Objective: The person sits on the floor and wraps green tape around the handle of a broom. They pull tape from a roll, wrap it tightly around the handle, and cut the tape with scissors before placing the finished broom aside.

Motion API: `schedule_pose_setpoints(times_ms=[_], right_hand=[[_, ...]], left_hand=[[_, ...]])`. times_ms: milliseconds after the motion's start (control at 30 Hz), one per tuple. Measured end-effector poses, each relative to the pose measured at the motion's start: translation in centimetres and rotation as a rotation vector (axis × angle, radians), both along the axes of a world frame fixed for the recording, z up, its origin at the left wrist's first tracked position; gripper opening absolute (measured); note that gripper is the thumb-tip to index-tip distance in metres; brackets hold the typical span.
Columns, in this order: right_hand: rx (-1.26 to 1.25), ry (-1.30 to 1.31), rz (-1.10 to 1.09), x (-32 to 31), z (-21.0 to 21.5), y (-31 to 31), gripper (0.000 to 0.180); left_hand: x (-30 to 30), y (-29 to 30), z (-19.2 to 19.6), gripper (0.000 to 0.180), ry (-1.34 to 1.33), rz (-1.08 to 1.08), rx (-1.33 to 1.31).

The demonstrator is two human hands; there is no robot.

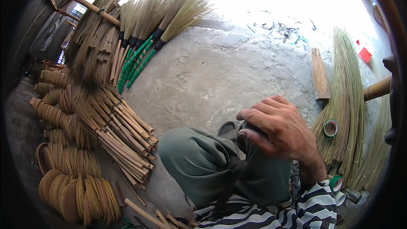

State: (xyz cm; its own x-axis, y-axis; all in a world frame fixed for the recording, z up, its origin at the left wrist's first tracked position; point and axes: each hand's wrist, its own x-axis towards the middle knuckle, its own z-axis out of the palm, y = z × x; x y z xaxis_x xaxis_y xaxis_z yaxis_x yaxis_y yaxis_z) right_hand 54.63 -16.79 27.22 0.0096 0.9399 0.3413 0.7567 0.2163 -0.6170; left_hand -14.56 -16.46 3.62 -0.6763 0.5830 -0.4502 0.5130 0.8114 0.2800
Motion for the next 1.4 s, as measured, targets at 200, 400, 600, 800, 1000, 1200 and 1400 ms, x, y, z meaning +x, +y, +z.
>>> schedule_pose_setpoints(times_ms=[200, 400, 600, 800, 1000, 1200, 1400], right_hand=[[0.001, -0.003, -0.010, 0.4, 0.1, 0.0, 0.035], [-0.039, 0.015, -0.029, -0.6, 0.5, 0.6, 0.036], [0.002, 0.006, -0.069, -1.1, 0.1, -0.1, 0.035], [-0.016, -0.011, -0.069, -0.5, -0.6, -1.1, 0.035], [0.011, -0.021, -0.043, -0.2, -1.0, -1.1, 0.036], [0.076, -0.015, -0.045, -0.3, -1.6, -0.8, 0.032], [0.060, -0.026, -0.052, -0.1, -1.4, -1.0, 0.034]], left_hand=[[0.5, -0.3, 0.5, 0.065, 0.000, -0.007, -0.006], [-0.6, -0.8, 0.1, 0.064, -0.023, -0.029, 0.008], [-1.0, 5.3, 0.4, 0.063, 0.034, -0.191, -0.010], [0.2, 15.5, 4.0, 0.062, 0.203, -0.341, -0.050], [0.9, 23.1, 10.8, 0.061, 0.402, -0.427, -0.141], [2.4, 29.0, 17.1, 0.060, 0.586, -0.476, -0.270], [5.2, 33.3, 21.6, 0.059, 0.730, -0.549, -0.405]])
